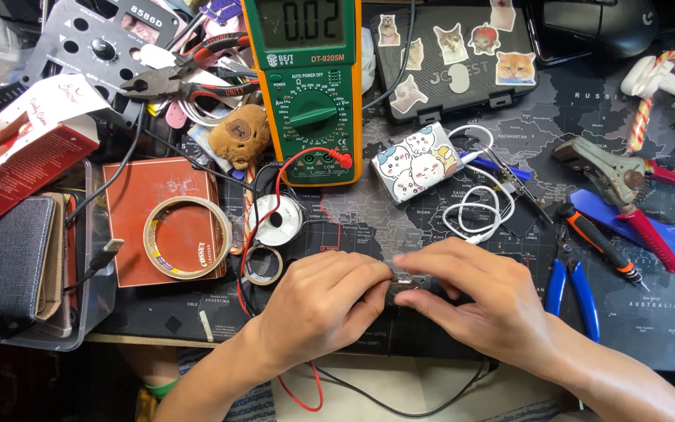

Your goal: Repair a small electronic device by soldering wires and testing with a multimeter

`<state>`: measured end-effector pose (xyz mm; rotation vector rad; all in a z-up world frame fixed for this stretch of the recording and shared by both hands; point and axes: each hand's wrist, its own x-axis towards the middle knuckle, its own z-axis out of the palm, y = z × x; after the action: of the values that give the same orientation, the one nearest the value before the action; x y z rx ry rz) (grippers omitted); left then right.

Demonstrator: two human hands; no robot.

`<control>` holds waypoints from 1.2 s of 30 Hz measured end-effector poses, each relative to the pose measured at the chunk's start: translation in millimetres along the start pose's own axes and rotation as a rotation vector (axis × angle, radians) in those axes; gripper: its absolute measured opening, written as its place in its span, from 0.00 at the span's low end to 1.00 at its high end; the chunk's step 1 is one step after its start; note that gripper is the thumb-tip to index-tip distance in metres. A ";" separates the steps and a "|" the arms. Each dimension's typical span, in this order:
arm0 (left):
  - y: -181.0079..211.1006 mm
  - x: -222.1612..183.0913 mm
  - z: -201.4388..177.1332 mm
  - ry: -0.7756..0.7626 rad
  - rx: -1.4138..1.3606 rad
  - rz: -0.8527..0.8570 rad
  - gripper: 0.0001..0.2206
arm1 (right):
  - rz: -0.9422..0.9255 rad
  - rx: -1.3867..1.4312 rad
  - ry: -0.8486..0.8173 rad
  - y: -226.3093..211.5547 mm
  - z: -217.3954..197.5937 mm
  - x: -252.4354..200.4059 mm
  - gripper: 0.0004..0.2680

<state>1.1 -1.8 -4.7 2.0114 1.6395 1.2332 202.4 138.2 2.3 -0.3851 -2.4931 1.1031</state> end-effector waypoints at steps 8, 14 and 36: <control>-0.5 0.1 -0.4 0.004 0.013 -0.003 0.01 | 0.433 -0.005 -0.166 -2.2 -23.0 -8.0 0.11; -0.9 -0.9 3.3 -0.023 0.105 0.033 0.01 | 0.133 -0.071 -0.129 -10.9 -29.6 3.8 0.09; 10.8 9.7 29.0 -0.105 0.611 0.136 0.09 | 0.171 -0.079 -0.242 8.3 -34.2 5.2 0.07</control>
<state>29.7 11.9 -10.7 2.5155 2.0271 0.6872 213.9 167.8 18.4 -0.5238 -2.7653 1.1808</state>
